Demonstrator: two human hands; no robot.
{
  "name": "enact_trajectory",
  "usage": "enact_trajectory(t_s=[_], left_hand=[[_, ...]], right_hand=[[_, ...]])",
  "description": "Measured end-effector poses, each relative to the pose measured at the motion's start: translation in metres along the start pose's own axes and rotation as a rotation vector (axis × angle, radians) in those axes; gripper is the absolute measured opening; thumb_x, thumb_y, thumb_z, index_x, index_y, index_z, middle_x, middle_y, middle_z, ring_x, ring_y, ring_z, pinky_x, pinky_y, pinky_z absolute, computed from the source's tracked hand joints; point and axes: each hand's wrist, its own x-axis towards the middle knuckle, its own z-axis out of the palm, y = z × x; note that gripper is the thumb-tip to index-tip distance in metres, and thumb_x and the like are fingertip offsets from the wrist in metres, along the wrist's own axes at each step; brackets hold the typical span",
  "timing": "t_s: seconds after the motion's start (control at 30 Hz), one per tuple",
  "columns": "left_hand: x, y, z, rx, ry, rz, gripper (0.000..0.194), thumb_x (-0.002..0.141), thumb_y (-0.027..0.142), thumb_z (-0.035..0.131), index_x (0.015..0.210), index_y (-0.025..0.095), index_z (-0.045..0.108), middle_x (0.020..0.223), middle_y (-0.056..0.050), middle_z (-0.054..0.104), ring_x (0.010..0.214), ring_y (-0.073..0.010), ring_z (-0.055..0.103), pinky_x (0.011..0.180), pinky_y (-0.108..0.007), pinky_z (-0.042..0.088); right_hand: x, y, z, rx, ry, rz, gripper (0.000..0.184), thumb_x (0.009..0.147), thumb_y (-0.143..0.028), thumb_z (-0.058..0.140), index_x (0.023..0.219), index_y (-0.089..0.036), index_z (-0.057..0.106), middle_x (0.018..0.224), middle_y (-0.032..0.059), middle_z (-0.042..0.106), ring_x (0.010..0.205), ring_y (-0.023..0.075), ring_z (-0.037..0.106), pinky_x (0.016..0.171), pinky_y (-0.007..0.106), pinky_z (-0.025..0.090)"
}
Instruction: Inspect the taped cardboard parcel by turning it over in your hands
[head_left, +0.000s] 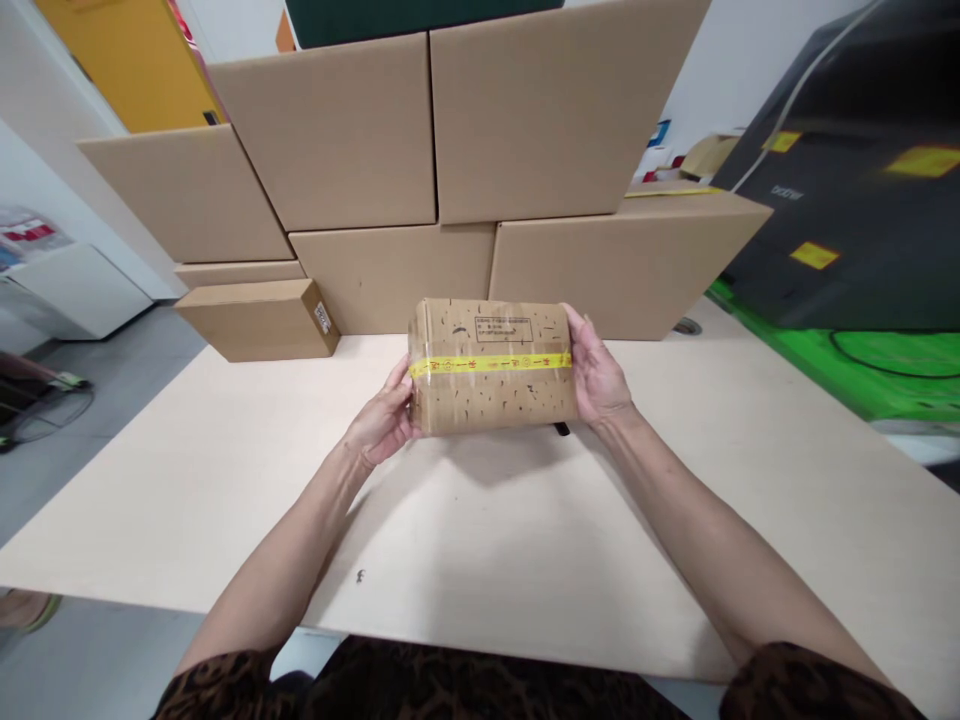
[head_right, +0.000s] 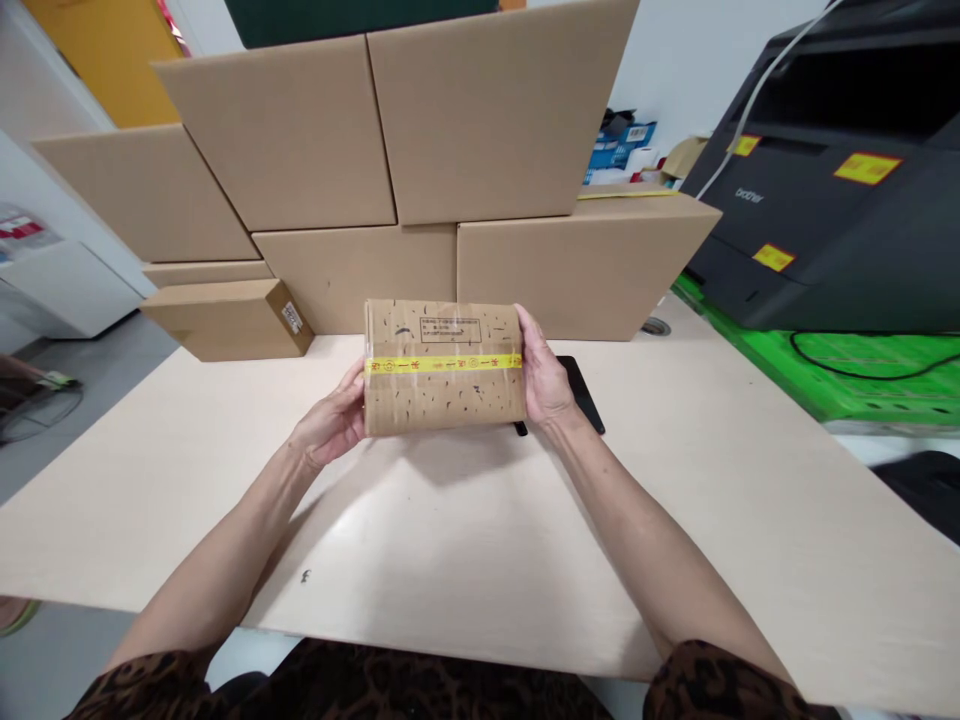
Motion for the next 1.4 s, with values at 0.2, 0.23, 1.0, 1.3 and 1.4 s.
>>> enact_trajectory(t_s=[0.2, 0.23, 1.0, 1.3, 1.4], left_hand=[[-0.001, -0.003, 0.013, 0.129, 0.068, 0.256, 0.060, 0.083, 0.046, 0.088, 0.137, 0.030, 0.068, 0.147, -0.006, 0.068, 0.133, -0.0257, 0.066, 0.111, -0.039, 0.058], [0.000, -0.004, 0.013, 0.162, 0.082, 0.300, 0.059, 0.082, 0.049, 0.088, 0.133, 0.029, 0.070, 0.148, -0.007, 0.067, 0.138, -0.0271, 0.063, 0.114, -0.039, 0.055], [-0.004, -0.034, 0.013, 0.733, -0.050, 0.630, 0.138, 0.065, 0.058, 0.097, 0.172, 0.041, 0.012, 0.184, -0.013, 0.004, 0.169, -0.0417, 0.009, 0.134, -0.063, 0.020], [-0.013, -0.033, 0.029, 0.281, -0.351, 0.190, 0.118, 0.070, 0.061, 0.094, 0.168, 0.036, 0.032, 0.175, -0.012, 0.037, 0.162, -0.0395, 0.036, 0.127, -0.053, 0.041], [-0.013, -0.031, 0.031, 0.213, -0.306, 0.166, 0.109, 0.072, 0.072, 0.086, 0.163, 0.033, 0.042, 0.164, -0.014, 0.053, 0.154, -0.0414, 0.047, 0.119, -0.054, 0.049]], right_hand=[[0.002, 0.002, 0.003, 0.082, 0.000, -0.041, 0.044, 0.084, -0.068, 0.074, 0.117, -0.038, 0.071, 0.142, -0.0021, 0.071, 0.147, 0.0278, 0.055, 0.116, 0.053, 0.053], [0.002, 0.003, 0.004, 0.099, 0.011, -0.017, 0.043, 0.084, -0.068, 0.074, 0.114, -0.038, 0.071, 0.137, -0.0016, 0.074, 0.144, 0.0276, 0.058, 0.114, 0.052, 0.055], [-0.018, 0.017, 0.011, 0.350, 0.043, 0.417, 0.031, 0.093, -0.059, 0.064, 0.101, -0.031, 0.077, 0.103, 0.0024, 0.086, 0.129, 0.0316, 0.073, 0.111, 0.055, 0.058], [-0.024, 0.010, 0.017, 0.175, -0.081, 0.304, 0.038, 0.078, -0.069, 0.075, 0.093, -0.033, 0.077, 0.101, 0.0033, 0.085, 0.130, 0.0380, 0.071, 0.105, 0.061, 0.061], [-0.022, 0.009, 0.018, 0.157, -0.067, 0.327, 0.048, 0.079, -0.077, 0.071, 0.098, -0.033, 0.078, 0.101, 0.0037, 0.085, 0.129, 0.0374, 0.072, 0.106, 0.061, 0.061]])
